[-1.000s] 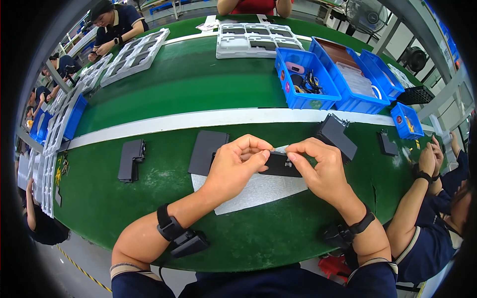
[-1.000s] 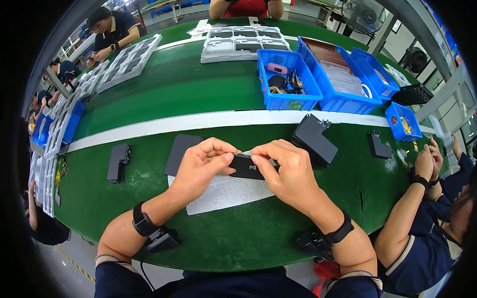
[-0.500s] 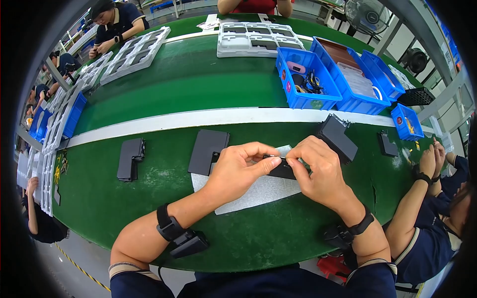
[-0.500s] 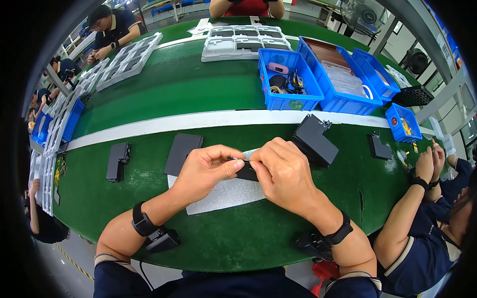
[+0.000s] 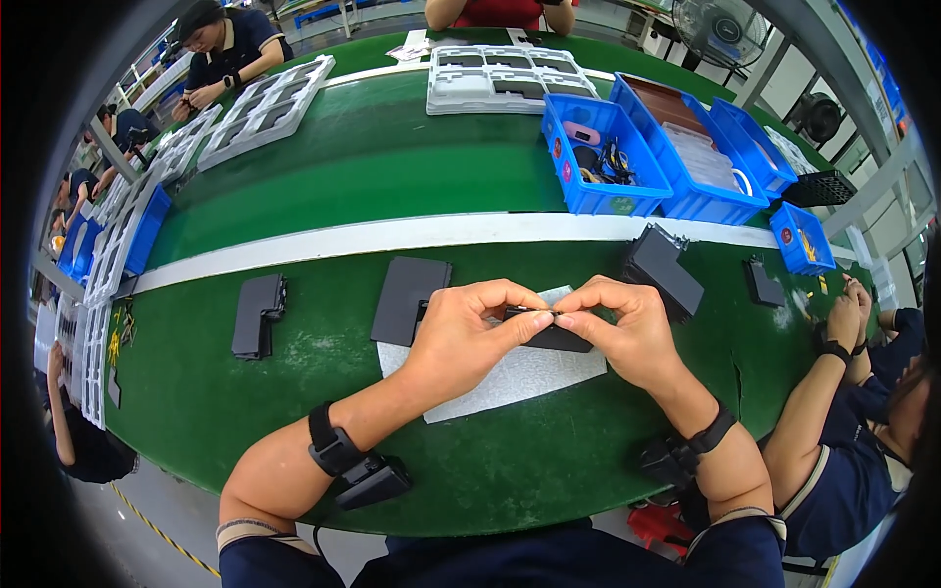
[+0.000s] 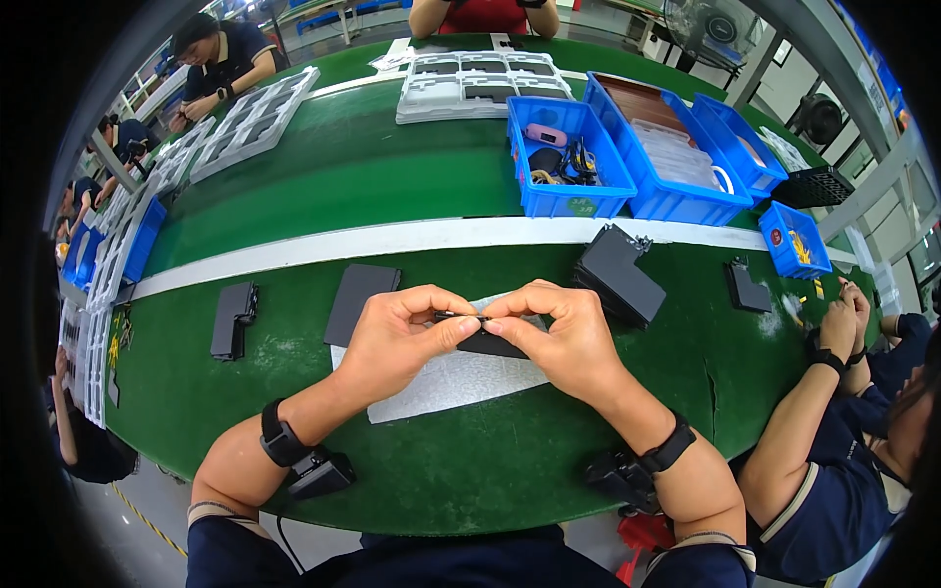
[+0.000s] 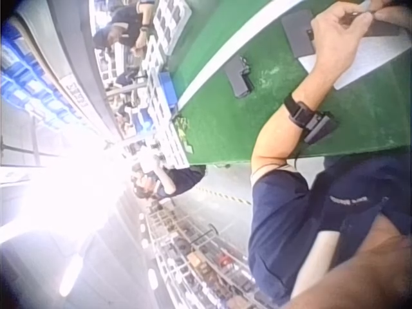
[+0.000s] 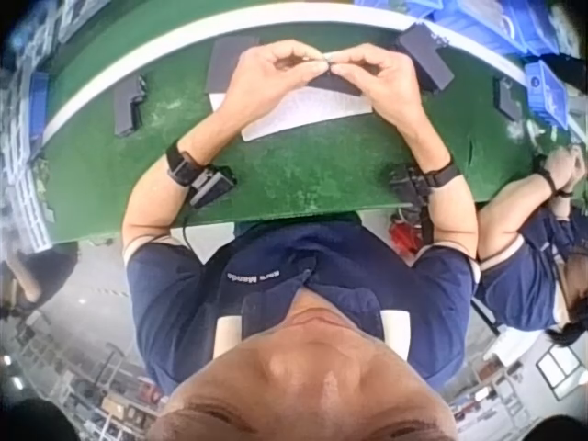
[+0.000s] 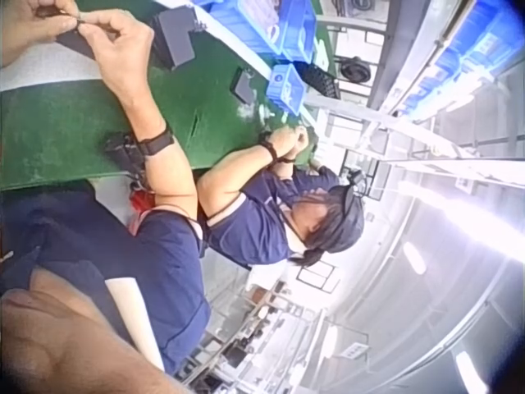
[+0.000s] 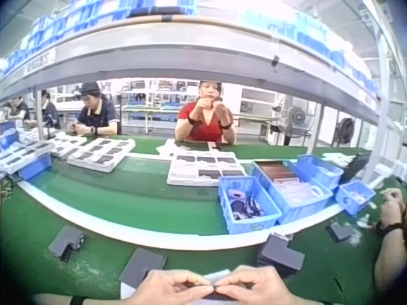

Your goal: The recorder is assembling small plastic housing components by inserting parts and snapping them together on an assembly line.

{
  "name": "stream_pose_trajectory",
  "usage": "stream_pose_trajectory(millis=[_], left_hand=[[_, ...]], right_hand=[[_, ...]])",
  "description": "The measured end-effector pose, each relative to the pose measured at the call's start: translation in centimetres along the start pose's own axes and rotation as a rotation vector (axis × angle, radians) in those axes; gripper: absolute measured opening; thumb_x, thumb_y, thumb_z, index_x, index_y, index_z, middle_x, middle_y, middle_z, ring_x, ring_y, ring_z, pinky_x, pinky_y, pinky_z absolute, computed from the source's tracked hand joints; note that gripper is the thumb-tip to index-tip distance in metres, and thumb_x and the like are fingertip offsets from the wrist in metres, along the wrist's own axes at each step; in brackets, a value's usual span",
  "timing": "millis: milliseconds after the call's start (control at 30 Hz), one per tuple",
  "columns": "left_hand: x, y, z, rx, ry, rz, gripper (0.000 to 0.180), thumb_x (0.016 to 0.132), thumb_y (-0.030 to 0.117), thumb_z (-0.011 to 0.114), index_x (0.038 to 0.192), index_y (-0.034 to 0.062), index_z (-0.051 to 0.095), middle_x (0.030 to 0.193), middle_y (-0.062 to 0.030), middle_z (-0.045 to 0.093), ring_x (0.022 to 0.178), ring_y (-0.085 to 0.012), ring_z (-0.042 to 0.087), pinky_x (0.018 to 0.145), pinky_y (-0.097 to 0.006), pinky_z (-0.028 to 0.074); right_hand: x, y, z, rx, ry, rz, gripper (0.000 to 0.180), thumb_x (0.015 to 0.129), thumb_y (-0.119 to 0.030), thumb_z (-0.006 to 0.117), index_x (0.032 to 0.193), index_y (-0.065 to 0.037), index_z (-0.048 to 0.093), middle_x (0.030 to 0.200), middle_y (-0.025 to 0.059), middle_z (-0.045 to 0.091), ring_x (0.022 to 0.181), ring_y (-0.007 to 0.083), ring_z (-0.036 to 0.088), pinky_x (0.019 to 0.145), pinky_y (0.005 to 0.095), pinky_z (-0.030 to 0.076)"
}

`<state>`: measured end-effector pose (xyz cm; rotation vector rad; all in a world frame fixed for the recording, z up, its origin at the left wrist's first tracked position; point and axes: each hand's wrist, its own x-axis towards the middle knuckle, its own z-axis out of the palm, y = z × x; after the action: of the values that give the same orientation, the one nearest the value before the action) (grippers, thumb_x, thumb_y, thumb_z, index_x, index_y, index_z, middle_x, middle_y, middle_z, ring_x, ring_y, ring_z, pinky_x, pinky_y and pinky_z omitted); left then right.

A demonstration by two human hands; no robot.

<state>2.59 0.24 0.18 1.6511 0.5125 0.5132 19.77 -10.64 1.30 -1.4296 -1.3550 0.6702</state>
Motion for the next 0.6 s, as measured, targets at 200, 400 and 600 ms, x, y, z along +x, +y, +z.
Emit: stream_pose_trajectory(millis=[200,400,600], left_hand=[[-0.1,-0.2,0.1,0.023,0.085,0.08,0.017,0.087,0.015,0.071,0.092,-0.0011,0.068,0.079,-0.0025,0.064,0.065,-0.0059,0.054,0.057,-0.022,0.045],[0.0,0.1,0.2,0.069,0.141,0.077,0.012,0.084,0.013,0.069,0.088,0.0013,0.071,0.081,-0.0069,0.071,0.072,-0.0118,0.065,0.067,-0.027,0.052],[-0.3,0.2,0.3,0.094,0.151,0.142,0.016,0.087,0.015,0.071,0.089,-0.0012,0.07,0.078,-0.0039,0.066,0.066,-0.0067,0.058,0.055,-0.021,0.049]], right_hand=[[0.0,0.6,1.4,-0.497,0.192,-0.383,0.012,0.075,-0.006,0.074,0.086,-0.004,0.073,0.075,0.0071,0.068,0.069,0.0189,0.061,0.062,0.0322,0.044],[-0.4,0.4,2.6,-0.546,0.22,-0.387,0.014,0.077,-0.003,0.07,0.091,-0.002,0.071,0.079,0.008,0.069,0.075,0.0222,0.063,0.068,0.0341,0.043],[-0.7,0.0,2.7,-0.565,0.187,-0.396,0.019,0.077,0.0,0.067,0.096,0.001,0.069,0.084,0.0102,0.069,0.079,0.0234,0.063,0.071,0.0355,0.044]])
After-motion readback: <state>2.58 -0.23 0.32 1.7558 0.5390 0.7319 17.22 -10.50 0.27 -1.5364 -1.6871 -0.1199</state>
